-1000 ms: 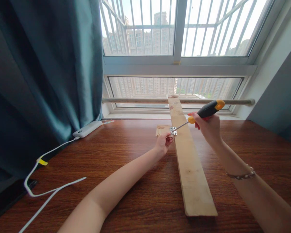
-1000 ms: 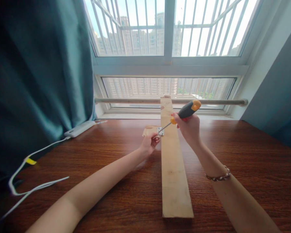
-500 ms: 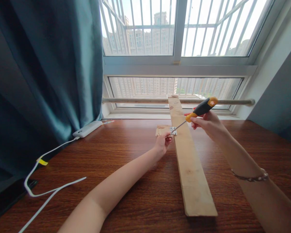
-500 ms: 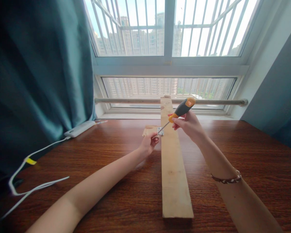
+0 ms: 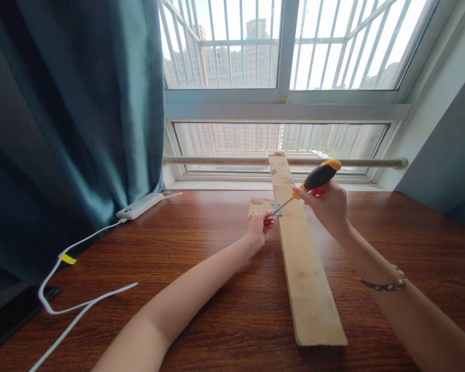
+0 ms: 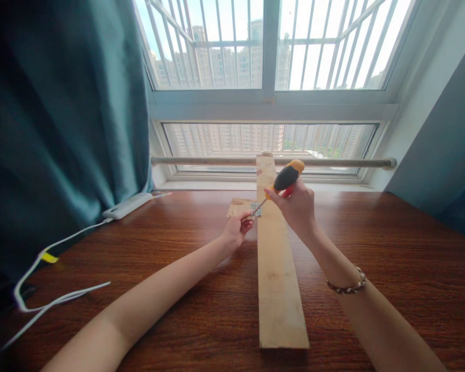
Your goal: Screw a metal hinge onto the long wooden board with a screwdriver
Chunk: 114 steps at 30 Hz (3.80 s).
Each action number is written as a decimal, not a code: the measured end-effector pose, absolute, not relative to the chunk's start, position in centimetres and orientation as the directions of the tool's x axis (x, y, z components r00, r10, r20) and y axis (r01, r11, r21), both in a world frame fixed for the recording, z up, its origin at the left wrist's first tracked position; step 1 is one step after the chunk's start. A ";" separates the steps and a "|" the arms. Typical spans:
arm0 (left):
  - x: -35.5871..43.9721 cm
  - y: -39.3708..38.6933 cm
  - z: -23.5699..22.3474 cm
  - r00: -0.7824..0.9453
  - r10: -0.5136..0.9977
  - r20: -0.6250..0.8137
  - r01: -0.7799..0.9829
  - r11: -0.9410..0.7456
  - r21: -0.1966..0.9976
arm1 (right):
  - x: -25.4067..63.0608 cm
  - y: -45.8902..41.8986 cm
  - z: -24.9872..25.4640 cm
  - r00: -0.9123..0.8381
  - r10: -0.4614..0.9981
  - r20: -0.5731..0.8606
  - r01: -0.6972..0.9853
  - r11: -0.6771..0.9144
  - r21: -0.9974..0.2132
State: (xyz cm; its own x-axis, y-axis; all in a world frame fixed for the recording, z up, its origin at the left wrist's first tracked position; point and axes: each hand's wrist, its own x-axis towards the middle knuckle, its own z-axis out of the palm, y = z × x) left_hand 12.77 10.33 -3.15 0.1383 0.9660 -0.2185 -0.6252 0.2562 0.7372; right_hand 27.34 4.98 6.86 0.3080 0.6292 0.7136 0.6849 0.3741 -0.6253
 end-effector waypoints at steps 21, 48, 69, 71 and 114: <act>13.1 9.7 -2.7 0.086 0.974 -0.212 -0.635 0.217 0.741 | 26.9 4.6 6.9 0.279 0.729 0.625 0.659 0.328 -0.677; 13.2 9.8 -3.0 0.099 0.974 -0.202 -0.668 0.216 0.713 | 28.4 5.7 6.5 0.458 0.678 0.574 0.501 0.337 -0.797; 13.3 9.7 -3.2 0.112 0.969 -0.220 -0.678 0.236 0.696 | 27.7 4.5 7.8 0.276 0.830 0.485 0.351 0.383 -0.854; 13.3 9.7 -3.2 0.120 0.968 -0.220 -0.674 0.243 0.697 | 27.4 4.6 7.6 0.319 0.796 0.515 0.441 0.357 -0.824; 13.2 9.5 -2.9 0.147 0.965 -0.215 -0.682 0.257 0.685 | 26.8 7.4 3.7 0.513 0.654 0.556 0.228 0.521 -0.823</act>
State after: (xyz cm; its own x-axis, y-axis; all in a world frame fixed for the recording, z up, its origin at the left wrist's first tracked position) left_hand 13.24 9.53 -2.90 0.1474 0.9653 -0.2154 -0.6819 0.2569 0.6848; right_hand 26.78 7.39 3.72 0.5130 0.6539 0.5561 0.2280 0.5208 -0.8227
